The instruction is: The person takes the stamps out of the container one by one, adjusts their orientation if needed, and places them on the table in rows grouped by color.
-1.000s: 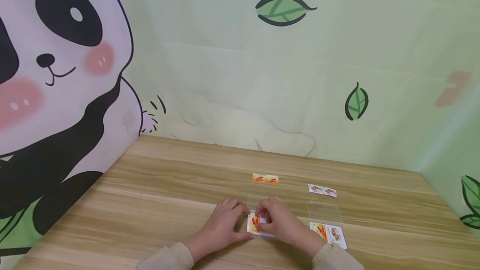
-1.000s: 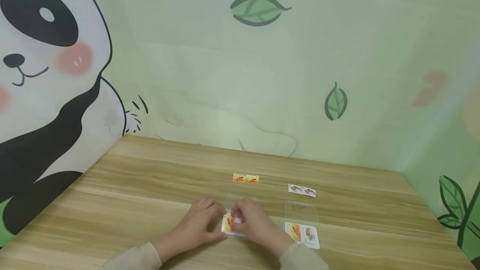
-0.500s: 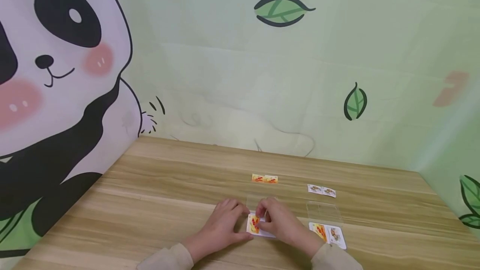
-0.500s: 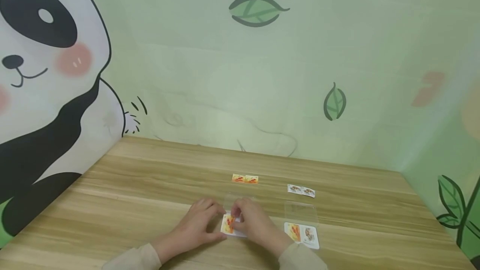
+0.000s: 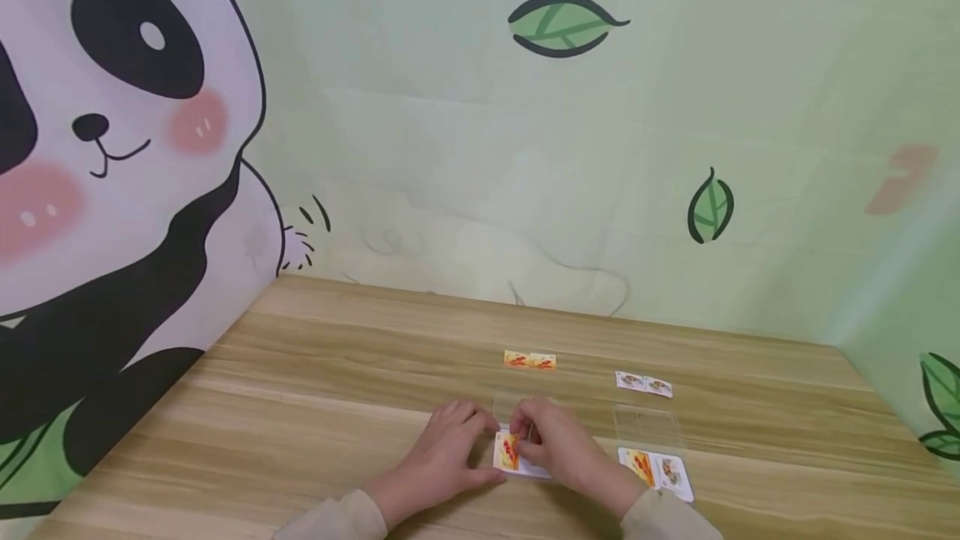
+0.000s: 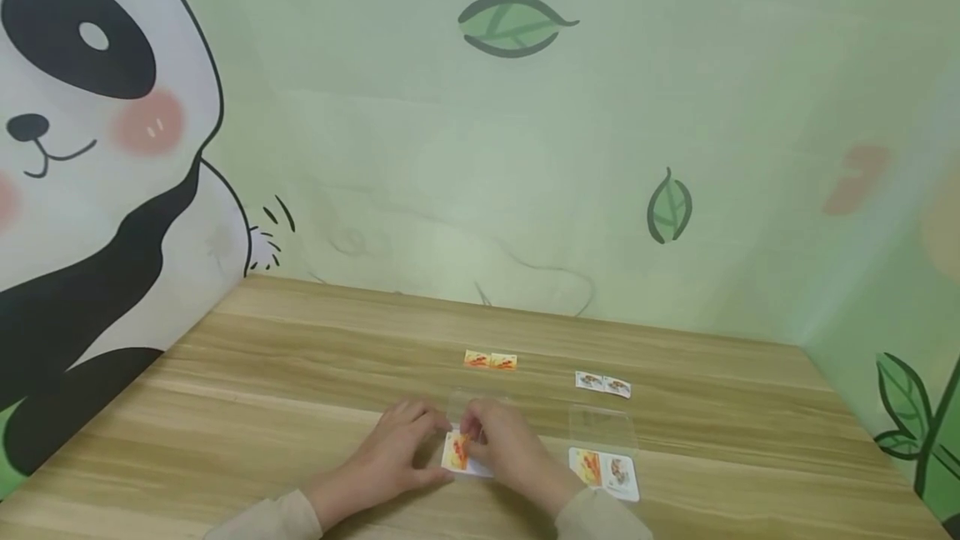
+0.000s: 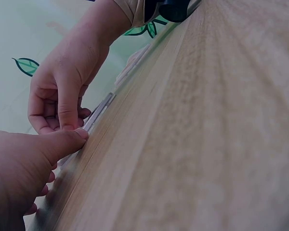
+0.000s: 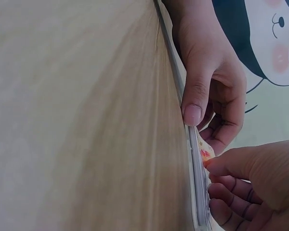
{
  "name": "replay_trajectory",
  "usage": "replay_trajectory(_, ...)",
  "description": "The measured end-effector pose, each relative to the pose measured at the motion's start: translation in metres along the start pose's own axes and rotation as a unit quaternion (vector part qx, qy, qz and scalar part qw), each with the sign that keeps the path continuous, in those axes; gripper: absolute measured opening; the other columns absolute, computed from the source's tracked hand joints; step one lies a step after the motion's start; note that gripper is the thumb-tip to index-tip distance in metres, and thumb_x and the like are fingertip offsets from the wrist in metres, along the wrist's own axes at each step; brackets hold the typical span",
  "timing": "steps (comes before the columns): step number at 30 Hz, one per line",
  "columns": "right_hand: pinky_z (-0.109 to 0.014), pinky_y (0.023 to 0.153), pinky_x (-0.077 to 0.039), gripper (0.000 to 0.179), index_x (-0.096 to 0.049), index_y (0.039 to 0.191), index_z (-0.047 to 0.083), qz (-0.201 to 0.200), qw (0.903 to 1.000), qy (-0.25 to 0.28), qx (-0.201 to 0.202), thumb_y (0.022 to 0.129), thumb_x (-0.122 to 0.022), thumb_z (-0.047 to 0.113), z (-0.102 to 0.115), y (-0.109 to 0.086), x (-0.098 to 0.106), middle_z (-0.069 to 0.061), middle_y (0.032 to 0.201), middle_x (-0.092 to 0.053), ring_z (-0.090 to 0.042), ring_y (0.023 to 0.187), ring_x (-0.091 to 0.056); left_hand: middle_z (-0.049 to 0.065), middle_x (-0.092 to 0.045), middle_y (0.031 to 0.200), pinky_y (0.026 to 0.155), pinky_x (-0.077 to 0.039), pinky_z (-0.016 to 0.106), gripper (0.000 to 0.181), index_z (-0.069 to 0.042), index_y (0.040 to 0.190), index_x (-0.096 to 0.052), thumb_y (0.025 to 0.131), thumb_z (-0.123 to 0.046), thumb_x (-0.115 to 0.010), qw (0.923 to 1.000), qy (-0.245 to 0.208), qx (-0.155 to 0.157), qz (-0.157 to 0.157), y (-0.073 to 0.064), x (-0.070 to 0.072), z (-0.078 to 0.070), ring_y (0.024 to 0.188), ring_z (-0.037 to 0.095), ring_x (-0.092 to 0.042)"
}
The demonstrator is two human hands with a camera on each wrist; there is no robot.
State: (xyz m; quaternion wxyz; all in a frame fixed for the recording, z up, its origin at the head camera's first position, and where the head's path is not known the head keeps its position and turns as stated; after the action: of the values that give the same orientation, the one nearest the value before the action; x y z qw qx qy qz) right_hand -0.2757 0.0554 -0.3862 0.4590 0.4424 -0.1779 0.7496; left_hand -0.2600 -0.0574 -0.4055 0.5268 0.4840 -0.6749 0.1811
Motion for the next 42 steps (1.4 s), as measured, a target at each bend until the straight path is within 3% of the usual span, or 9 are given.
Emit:
replay_trajectory(11,-0.018,0.059,-0.041,0.006,-0.065,0.087,0.010,-0.009,0.9999,-0.008,0.000,0.084,-0.065,0.004,0.003,0.000,0.003,0.005,0.076,-0.055,-0.003,0.067,-0.045,-0.001,-0.058,0.115,0.105,-0.039,0.044,0.053,-0.013,0.114,-0.062,0.076,-0.046,-0.076,1.0000,0.000,0.005,0.003,0.000,0.000,0.000,0.114,0.019,-0.050)
replay_trajectory(22,-0.017,0.058,-0.043,0.007,-0.064,0.082,0.012,-0.015,0.9998,0.006,0.011,0.085,-0.066,0.006,0.009,-0.003,0.011,0.006,0.075,-0.058,0.000,0.066,-0.047,-0.002,-0.058,0.113,0.104,-0.040,0.042,0.050,-0.013,0.112,-0.063,0.076,-0.046,-0.075,0.9998,0.011,-0.011,-0.010,-0.001,-0.001,0.000,0.112,0.018,-0.051)
replay_trajectory(30,-0.018,0.053,-0.043,0.004,-0.062,0.085,0.010,0.010,0.9988,0.047,-0.006,0.089,-0.063,0.010,0.010,-0.005,0.019,0.004,0.072,-0.057,-0.003,0.061,-0.049,-0.002,-0.058,0.113,0.104,-0.040,0.042,0.050,-0.013,0.111,-0.063,0.075,-0.046,-0.075,0.9999,0.011,-0.006,-0.005,0.001,-0.001,0.000,0.112,0.018,-0.051)
replay_trajectory(42,-0.017,0.056,-0.045,0.003,-0.061,0.085,0.004,0.001,0.9960,0.089,0.008,0.086,-0.063,0.006,0.007,-0.003,0.034,0.000,0.072,-0.059,-0.001,0.062,-0.049,-0.001,-0.059,0.113,0.102,-0.041,0.043,0.054,-0.011,0.113,-0.063,0.074,-0.047,-0.076,0.9999,0.011,-0.002,-0.004,0.001,0.000,0.000,0.111,0.019,-0.051)
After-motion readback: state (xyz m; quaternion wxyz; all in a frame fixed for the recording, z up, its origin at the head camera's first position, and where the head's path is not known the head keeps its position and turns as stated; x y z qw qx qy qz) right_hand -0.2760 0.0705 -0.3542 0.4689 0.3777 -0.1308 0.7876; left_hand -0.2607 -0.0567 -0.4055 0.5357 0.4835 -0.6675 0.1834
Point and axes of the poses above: each hand's wrist, its own y-axis towards the middle knuckle, its own x-axis out of the back of the hand, z = x × y, the point moved 8 cm from there along y, towards the middle knuckle
